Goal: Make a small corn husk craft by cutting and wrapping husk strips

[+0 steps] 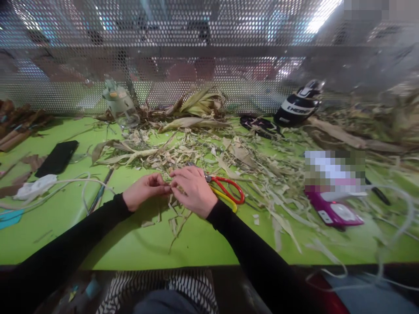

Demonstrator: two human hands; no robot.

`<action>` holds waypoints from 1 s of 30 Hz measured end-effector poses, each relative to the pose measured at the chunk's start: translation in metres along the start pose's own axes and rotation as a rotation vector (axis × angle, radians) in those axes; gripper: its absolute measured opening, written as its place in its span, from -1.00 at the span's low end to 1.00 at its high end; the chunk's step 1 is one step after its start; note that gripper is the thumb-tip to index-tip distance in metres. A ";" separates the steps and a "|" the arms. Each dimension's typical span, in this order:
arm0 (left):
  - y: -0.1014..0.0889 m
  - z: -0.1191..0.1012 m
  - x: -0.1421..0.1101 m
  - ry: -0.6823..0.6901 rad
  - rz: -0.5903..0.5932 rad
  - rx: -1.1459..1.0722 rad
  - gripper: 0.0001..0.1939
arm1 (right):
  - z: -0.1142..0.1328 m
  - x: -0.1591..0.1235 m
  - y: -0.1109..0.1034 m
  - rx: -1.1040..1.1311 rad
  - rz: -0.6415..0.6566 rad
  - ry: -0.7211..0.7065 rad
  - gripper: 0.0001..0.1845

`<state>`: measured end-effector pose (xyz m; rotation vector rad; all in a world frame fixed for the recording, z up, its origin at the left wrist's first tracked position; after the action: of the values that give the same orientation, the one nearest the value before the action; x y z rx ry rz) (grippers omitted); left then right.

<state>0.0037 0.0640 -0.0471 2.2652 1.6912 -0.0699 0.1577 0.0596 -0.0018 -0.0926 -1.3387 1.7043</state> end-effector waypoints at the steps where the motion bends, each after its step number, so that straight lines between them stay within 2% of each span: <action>1: 0.000 0.000 0.000 -0.015 -0.012 -0.035 -0.60 | 0.000 0.000 0.000 -0.003 0.002 -0.022 -0.91; 3: 0.001 -0.001 -0.001 -0.019 -0.031 -0.076 -0.60 | 0.000 0.000 0.002 0.025 0.017 -0.038 -0.91; 8: 0.002 -0.001 0.001 -0.024 -0.056 -0.056 -0.58 | -0.004 -0.002 0.006 0.071 0.070 0.042 -0.93; 15: 0.000 0.002 0.003 -0.025 -0.062 -0.033 -0.58 | -0.005 0.000 0.005 -0.052 0.006 -0.003 -0.90; 19: 0.001 0.002 0.002 -0.018 0.006 0.067 -0.62 | -0.008 0.000 0.006 -0.001 0.056 0.027 -0.85; 25: -0.001 0.003 0.003 0.111 0.114 0.365 -0.71 | -0.009 0.000 0.009 0.129 0.102 0.136 -0.86; 27: -0.003 0.004 0.005 0.107 0.127 0.374 -0.71 | -0.010 0.000 0.010 0.137 0.108 0.168 -0.88; 30: -0.003 0.007 0.007 0.020 0.152 0.249 -0.66 | -0.010 0.000 0.011 0.128 0.122 0.182 -0.88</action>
<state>0.0039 0.0698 -0.0556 2.5764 1.5901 -0.2370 0.1567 0.0675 -0.0151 -0.2549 -1.1066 1.8324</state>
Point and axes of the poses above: each hand's wrist, its own x-axis towards the middle knuckle, its own y-axis out of the palm, z = x × y, the point moved 3 cm from there along x, towards the middle knuckle, and after that the axes turned 3 degrees about -z, right-handed, at the moved point
